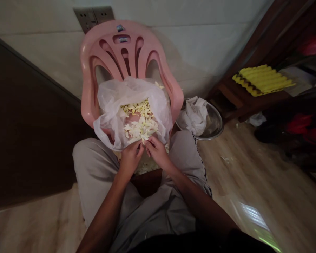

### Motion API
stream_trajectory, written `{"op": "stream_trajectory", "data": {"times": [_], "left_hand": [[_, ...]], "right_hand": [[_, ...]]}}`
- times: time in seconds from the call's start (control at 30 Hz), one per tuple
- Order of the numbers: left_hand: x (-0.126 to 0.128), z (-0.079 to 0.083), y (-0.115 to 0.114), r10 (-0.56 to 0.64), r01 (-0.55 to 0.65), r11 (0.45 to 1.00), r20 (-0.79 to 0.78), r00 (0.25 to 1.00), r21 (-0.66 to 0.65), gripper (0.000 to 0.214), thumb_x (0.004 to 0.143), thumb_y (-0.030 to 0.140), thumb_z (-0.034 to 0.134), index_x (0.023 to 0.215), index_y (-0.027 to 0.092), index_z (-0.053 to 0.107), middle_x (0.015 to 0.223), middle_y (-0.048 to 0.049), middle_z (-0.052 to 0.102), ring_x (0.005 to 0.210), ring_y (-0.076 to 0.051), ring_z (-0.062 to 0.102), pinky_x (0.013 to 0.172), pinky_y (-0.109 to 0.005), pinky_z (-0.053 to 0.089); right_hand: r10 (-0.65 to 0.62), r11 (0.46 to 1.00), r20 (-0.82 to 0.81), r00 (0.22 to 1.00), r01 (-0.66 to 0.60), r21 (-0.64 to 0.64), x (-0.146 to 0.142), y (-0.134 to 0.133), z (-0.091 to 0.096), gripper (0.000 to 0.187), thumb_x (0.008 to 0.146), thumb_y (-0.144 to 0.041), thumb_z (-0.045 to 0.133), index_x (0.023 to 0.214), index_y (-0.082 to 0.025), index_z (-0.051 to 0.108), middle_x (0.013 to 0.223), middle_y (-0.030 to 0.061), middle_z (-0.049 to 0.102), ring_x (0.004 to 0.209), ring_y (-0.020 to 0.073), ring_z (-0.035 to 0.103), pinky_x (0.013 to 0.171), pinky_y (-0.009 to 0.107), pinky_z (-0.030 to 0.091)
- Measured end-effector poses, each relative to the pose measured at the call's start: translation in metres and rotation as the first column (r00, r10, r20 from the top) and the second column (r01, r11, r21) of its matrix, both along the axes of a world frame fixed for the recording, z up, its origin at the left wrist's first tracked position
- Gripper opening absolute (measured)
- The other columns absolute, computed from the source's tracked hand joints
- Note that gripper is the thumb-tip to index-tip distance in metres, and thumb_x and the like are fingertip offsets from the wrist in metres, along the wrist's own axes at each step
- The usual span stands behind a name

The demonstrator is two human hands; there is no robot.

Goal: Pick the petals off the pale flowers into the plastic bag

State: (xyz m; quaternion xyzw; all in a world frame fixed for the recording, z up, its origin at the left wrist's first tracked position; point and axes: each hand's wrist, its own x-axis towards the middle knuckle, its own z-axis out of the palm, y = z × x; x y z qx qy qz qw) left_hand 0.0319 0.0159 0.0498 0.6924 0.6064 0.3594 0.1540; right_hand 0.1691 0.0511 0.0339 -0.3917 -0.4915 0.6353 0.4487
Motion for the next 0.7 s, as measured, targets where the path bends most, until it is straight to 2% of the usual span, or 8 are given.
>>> {"op": "stream_trajectory", "data": {"times": [0.13,0.23,0.3,0.37,0.43,0.5,0.6,0.7], "left_hand": [[0.003,0.001,0.003,0.231,-0.216,0.972,0.193,0.954,-0.095,0.018,0.09,0.03,0.058,0.089,0.02,0.073,0.076,-0.0005,0.075,0.069,-0.016,0.068,0.068,-0.024,0.049],[-0.005,0.002,0.009,0.442,-0.383,0.897,0.472,0.763,-0.221,0.018,0.086,0.033,0.06,0.084,0.019,0.071,0.069,0.0018,0.07,0.063,-0.014,0.064,0.063,-0.023,0.049],[-0.012,0.003,0.011,0.509,-0.46,0.853,0.584,0.632,-0.246,0.019,0.084,0.034,0.06,0.082,0.018,0.07,0.069,0.0021,0.069,0.061,-0.013,0.062,0.062,-0.022,0.049],[-0.017,0.004,0.011,0.531,-0.513,0.829,0.603,0.596,-0.223,0.02,0.084,0.035,0.06,0.08,0.018,0.068,0.067,0.0027,0.067,0.06,-0.013,0.061,0.062,-0.022,0.048],[-0.015,0.004,0.008,0.52,-0.51,0.839,0.556,0.648,-0.19,0.02,0.086,0.036,0.061,0.079,0.018,0.068,0.065,0.0034,0.065,0.06,-0.012,0.06,0.063,-0.022,0.047],[-0.006,0.004,0.004,0.481,-0.465,0.871,0.475,0.737,-0.159,0.02,0.087,0.037,0.062,0.083,0.019,0.069,0.067,0.0032,0.066,0.062,-0.013,0.062,0.063,-0.022,0.047],[0.008,0.004,-0.001,0.38,-0.371,0.924,0.354,0.855,-0.096,0.02,0.091,0.037,0.061,0.092,0.02,0.071,0.076,0.0008,0.072,0.068,-0.014,0.065,0.068,-0.023,0.049],[0.016,0.005,-0.003,0.266,-0.267,0.963,0.268,0.926,-0.034,0.022,0.094,0.036,0.058,0.096,0.02,0.072,0.084,-0.0015,0.074,0.074,-0.015,0.067,0.073,-0.025,0.05]], "right_hand": [[0.01,1.0,0.01,1.0,-0.009,-0.018,-0.003,-0.002,0.002,0.03,0.089,-0.049,0.061,0.077,-0.024,0.05,0.055,-0.009,0.047,0.041,0.0081,0.043,0.042,0.022,0.032],[-0.012,0.994,-0.05,0.999,0.007,-0.105,0.0,0.0,0.008,0.029,0.087,-0.05,0.061,0.083,-0.023,0.051,0.052,-0.0098,0.047,0.039,0.0087,0.045,0.041,0.022,0.03],[-0.083,0.987,-0.081,0.993,0.07,-0.145,0.004,0.003,0.01,0.029,0.087,-0.05,0.061,0.085,-0.023,0.051,0.05,-0.0105,0.046,0.038,0.0084,0.043,0.04,0.021,0.028],[-0.16,0.979,-0.069,0.985,0.15,-0.135,0.008,0.006,0.011,0.029,0.087,-0.051,0.061,0.085,-0.023,0.051,0.049,-0.0108,0.045,0.038,0.0079,0.041,0.04,0.021,0.028],[-0.18,0.979,-0.028,0.983,0.176,-0.101,0.01,0.007,0.009,0.029,0.087,-0.051,0.061,0.084,-0.023,0.052,0.049,-0.0107,0.045,0.039,0.0078,0.041,0.041,0.021,0.029],[-0.129,0.989,0.011,0.992,0.129,-0.074,0.008,0.006,0.007,0.029,0.087,-0.051,0.061,0.084,-0.023,0.053,0.051,-0.0101,0.046,0.04,0.008,0.042,0.042,0.021,0.03],[-0.044,0.998,0.034,0.998,0.046,-0.045,0.003,0.001,0.005,0.029,0.087,-0.051,0.061,0.084,-0.023,0.055,0.052,-0.0091,0.048,0.041,0.0088,0.043,0.042,0.022,0.031],[-0.023,0.999,0.022,1.0,0.024,-0.033,0.0,-0.002,0.005,0.029,0.088,-0.051,0.061,0.084,-0.023,0.056,0.052,-0.0088,0.047,0.042,0.0093,0.043,0.043,0.023,0.03]]}}
